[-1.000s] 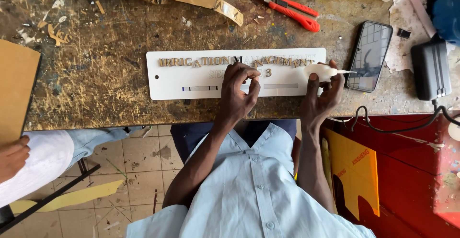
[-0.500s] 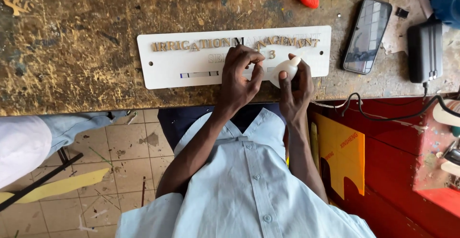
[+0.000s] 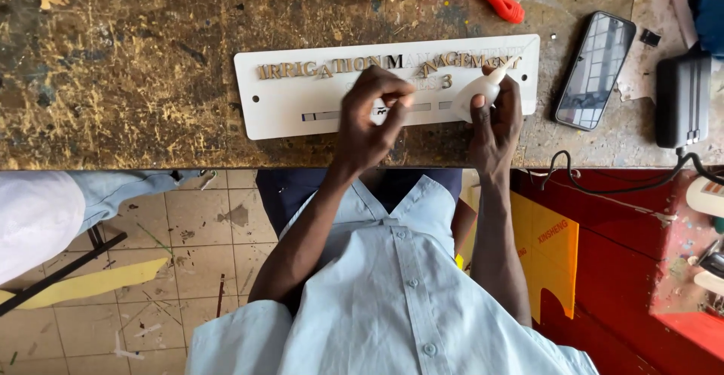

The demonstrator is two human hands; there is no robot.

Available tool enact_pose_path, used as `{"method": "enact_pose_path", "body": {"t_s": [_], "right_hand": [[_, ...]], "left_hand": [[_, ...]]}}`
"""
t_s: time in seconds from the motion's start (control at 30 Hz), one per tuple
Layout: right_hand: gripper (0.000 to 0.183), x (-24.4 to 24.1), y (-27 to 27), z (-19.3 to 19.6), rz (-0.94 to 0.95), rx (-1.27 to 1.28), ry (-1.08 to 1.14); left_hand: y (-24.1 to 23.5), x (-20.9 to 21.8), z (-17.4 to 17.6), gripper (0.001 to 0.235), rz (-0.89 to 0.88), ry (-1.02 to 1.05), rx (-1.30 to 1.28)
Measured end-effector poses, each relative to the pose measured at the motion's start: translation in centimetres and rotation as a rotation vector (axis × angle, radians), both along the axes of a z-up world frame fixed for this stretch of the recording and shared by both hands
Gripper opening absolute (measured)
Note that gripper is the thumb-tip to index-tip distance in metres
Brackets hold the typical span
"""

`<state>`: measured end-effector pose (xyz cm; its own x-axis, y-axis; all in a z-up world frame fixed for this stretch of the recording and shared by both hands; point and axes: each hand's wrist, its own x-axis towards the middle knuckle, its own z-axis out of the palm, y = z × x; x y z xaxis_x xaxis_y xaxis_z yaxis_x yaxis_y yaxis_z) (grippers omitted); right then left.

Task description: The person is assembling a sign by aligning and gluing individual letters onto a white board at a workbench.

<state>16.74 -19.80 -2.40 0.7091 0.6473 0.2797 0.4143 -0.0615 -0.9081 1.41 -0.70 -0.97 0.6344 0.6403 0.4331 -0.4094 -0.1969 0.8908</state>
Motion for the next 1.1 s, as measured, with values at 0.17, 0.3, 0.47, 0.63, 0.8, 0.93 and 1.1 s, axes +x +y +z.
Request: {"method": "enact_pose_path", "body": {"t_s": [0.17, 0.3, 0.47, 0.63, 0.8, 0.93, 1.1], "right_hand": [[0.062, 1.1, 0.0, -0.7, 0.032, 0.01, 0.006], [0.057, 0.4, 0.7, 1.1, 0.09, -0.019, -0.092], [0.061, -2.0, 0.6, -0.3, 0.159, -0.052, -0.115], [0.055, -5.4, 1.5, 0.7, 0.241, -0.063, -0.069], [0.05, -5.5, 1.3, 0.5, 0.265, 0.006, 0.015], [0.052, -5.4, 1.8, 0.7, 0.26, 0.048, 0.035], [0.051, -4.9, 1.3, 0.2, 0.235, 0.016, 0.023]], "left_hand": [[3.2, -4.3, 0.9, 0.016, -0.009, 0.098, 0.134], [5.2, -6.8, 1.5, 0.022, -0.185, 0.323, 0.389], [4.9, -6.6, 0.5, 0.026, -0.181, 0.373, 0.446], [3.2, -5.5, 0.2, 0.023, -0.198, 0.386, 0.416], [1.4, -5.0, 0.0, 0.023, -0.156, 0.382, 0.443], [1.9, -5.1, 0.4, 0.022, -0.169, 0.382, 0.446], [2.3, -5.9, 0.2, 0.027, -0.252, 0.454, 0.543]]}}
